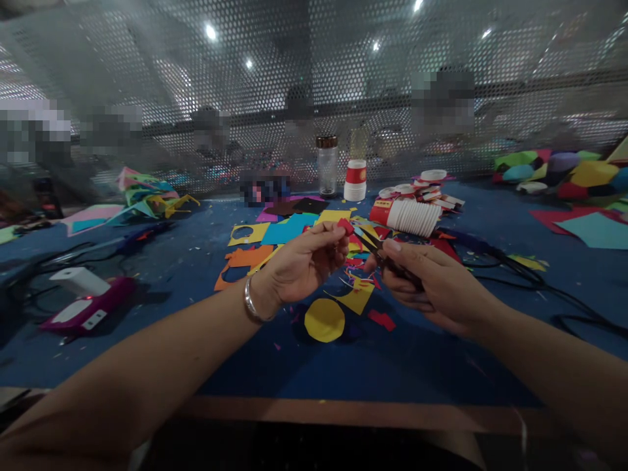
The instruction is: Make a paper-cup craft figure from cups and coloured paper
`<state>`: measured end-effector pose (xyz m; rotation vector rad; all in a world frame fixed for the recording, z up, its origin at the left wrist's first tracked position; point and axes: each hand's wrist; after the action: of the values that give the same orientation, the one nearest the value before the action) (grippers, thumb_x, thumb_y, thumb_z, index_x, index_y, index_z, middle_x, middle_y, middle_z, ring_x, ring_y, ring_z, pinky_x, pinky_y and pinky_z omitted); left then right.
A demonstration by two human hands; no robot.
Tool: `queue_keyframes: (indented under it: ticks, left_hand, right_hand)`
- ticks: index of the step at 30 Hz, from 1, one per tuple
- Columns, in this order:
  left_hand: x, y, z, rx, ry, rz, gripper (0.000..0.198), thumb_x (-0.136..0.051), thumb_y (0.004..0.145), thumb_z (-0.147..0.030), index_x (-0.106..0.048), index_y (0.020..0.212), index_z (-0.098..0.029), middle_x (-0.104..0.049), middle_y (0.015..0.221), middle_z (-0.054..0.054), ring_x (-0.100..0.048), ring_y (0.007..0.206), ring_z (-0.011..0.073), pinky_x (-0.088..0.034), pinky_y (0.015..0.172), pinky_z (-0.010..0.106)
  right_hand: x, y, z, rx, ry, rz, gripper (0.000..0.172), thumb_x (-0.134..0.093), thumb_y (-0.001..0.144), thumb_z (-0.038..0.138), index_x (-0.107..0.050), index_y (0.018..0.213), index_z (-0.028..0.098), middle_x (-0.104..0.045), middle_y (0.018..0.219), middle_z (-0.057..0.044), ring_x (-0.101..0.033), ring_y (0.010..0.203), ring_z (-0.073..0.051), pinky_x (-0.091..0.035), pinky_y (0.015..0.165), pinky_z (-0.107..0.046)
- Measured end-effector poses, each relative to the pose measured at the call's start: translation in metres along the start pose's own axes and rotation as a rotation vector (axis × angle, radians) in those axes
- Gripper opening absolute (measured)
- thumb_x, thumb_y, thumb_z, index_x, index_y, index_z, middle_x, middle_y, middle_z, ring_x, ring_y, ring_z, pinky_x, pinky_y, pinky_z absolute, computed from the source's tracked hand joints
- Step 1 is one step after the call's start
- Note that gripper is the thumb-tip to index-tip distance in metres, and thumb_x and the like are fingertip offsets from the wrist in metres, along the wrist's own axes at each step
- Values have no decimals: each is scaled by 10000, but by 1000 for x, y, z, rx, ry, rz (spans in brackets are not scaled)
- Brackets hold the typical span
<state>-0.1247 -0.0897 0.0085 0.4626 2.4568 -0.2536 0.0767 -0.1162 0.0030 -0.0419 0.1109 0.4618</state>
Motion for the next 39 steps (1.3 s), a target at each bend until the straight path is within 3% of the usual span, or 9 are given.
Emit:
queue_keyframes:
  ticks: [13,22,28,34,39]
  left_hand:
    - [4,1,3,-25,3,59,131,-737,891,-89,-671,789,-141,-688,738,-8,-660,660,66,-531,670,153]
    - [1,-2,14,-197,160,125,208,-889,740,-101,-688,749,-151,-674,734,-30,-626,704,60,-505,715,158]
    - [0,-2,18,-260,242,90,216,-901,726,-144,-689,763,-161,-661,743,-27,-604,715,76,-496,737,198]
    - [-1,-2,19,-311,279,109,275,-947,662,-213,-691,750,-170,-658,757,-27,-605,744,89,-493,782,221]
    - [-1,-3,20,-324,279,118,255,-932,693,-233,-690,751,-178,-661,766,-27,-606,755,91,-492,790,228]
  right_hand:
    - [-1,0,2,12,-29,33,493,-680,890,663,-657,772,185,-322,544,88,-138,436,-54,-66,356,-231]
    - [-1,-2,0,-19,37,-4,536,-745,835,679,-718,784,146,-331,521,93,-170,418,-32,-75,358,-209]
    - [-1,-2,0,-32,-19,-27,581,-780,755,738,-639,722,175,-291,501,107,-157,433,-37,-92,386,-218]
    - [-2,-2,2,-15,-52,-19,591,-752,777,752,-560,681,202,-263,515,104,-156,442,-45,-84,400,-242]
    - [-3,-2,1,-24,-22,-20,588,-786,757,731,-542,669,204,-283,531,102,-151,442,-39,-75,393,-237]
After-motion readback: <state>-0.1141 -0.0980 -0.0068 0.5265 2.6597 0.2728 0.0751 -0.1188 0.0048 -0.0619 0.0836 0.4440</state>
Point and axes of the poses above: each hand's wrist, its own y-axis towards the middle knuckle, its own x-axis out of the back of the hand, z = x × y
